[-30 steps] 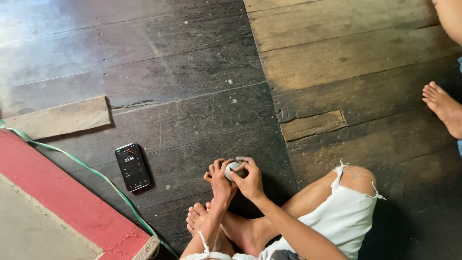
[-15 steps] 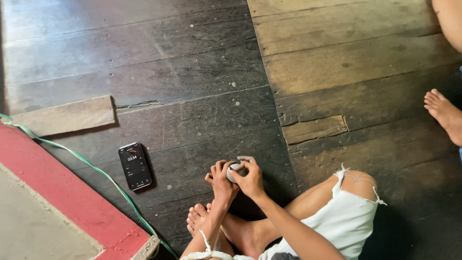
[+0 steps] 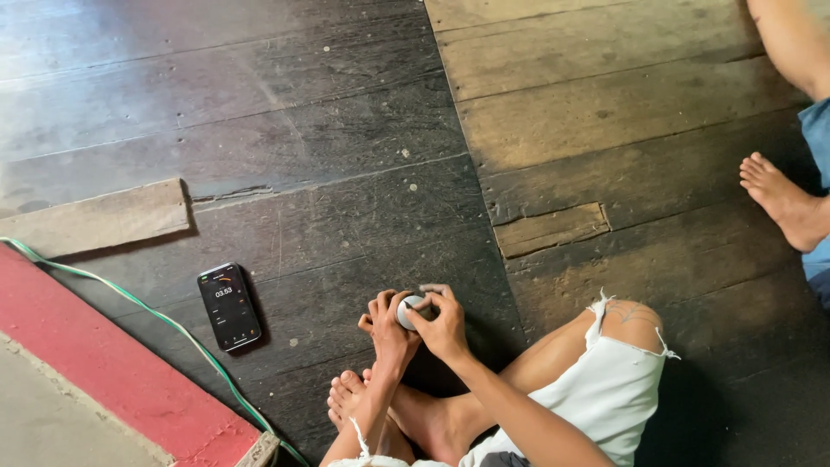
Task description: Sanding the surface of a motorcycle engine piston by hand using sandpaper.
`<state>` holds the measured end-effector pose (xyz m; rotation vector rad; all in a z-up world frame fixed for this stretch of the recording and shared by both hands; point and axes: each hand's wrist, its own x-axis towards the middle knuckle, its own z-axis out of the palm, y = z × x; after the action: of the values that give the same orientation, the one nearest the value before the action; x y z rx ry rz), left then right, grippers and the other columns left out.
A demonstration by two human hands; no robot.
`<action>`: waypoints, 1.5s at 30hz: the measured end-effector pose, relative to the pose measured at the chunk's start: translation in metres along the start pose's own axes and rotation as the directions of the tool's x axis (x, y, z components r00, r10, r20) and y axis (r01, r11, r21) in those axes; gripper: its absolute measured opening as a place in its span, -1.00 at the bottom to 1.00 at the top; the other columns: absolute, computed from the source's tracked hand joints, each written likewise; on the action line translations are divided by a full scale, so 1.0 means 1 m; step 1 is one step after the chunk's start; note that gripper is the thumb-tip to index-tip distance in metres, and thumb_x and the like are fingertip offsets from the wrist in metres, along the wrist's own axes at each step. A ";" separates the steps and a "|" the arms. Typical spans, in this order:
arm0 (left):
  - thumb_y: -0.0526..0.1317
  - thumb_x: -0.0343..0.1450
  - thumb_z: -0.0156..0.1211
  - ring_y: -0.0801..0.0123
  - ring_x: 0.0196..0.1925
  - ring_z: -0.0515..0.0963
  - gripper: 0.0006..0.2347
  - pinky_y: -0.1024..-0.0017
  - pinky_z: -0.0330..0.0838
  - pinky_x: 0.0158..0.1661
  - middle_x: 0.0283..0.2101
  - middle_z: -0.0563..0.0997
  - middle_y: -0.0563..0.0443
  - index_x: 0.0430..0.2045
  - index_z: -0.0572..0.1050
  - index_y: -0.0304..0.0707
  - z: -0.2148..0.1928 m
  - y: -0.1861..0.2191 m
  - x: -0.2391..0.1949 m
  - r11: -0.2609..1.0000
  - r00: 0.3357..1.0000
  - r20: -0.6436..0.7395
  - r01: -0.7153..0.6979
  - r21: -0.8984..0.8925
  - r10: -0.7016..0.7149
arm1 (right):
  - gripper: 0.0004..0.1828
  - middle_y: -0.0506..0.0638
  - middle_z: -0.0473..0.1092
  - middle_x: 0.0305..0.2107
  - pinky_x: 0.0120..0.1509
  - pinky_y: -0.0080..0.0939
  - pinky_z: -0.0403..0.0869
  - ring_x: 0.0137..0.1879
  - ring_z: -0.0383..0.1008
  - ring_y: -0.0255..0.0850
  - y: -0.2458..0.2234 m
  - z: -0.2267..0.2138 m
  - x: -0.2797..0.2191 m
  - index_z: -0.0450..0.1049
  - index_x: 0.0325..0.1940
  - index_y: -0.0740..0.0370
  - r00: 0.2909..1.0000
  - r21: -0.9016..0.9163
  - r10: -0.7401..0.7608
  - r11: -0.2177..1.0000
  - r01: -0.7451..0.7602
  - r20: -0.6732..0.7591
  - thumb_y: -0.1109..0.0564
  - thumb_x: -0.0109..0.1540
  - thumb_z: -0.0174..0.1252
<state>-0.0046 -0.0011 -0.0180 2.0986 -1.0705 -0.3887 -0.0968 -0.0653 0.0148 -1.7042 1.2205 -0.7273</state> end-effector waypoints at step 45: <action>-0.26 0.12 0.26 0.31 -0.02 0.35 -0.57 0.19 0.00 -0.06 -0.11 0.39 0.24 -0.10 0.51 0.17 -0.005 0.007 0.001 1.000 1.000 -0.011 -0.020 -0.007 0.020 | -0.80 0.04 0.52 -0.16 -0.04 0.00 0.59 -0.07 0.62 0.12 0.005 0.008 0.003 0.56 -0.50 0.17 0.998 -0.033 -0.062 0.998 0.062 0.010 0.14 -0.02 0.49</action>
<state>-0.0049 -0.0021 -0.0096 2.0804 -1.0810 -0.3703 -0.0909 -0.0666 0.0066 -1.7775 1.1836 -0.7394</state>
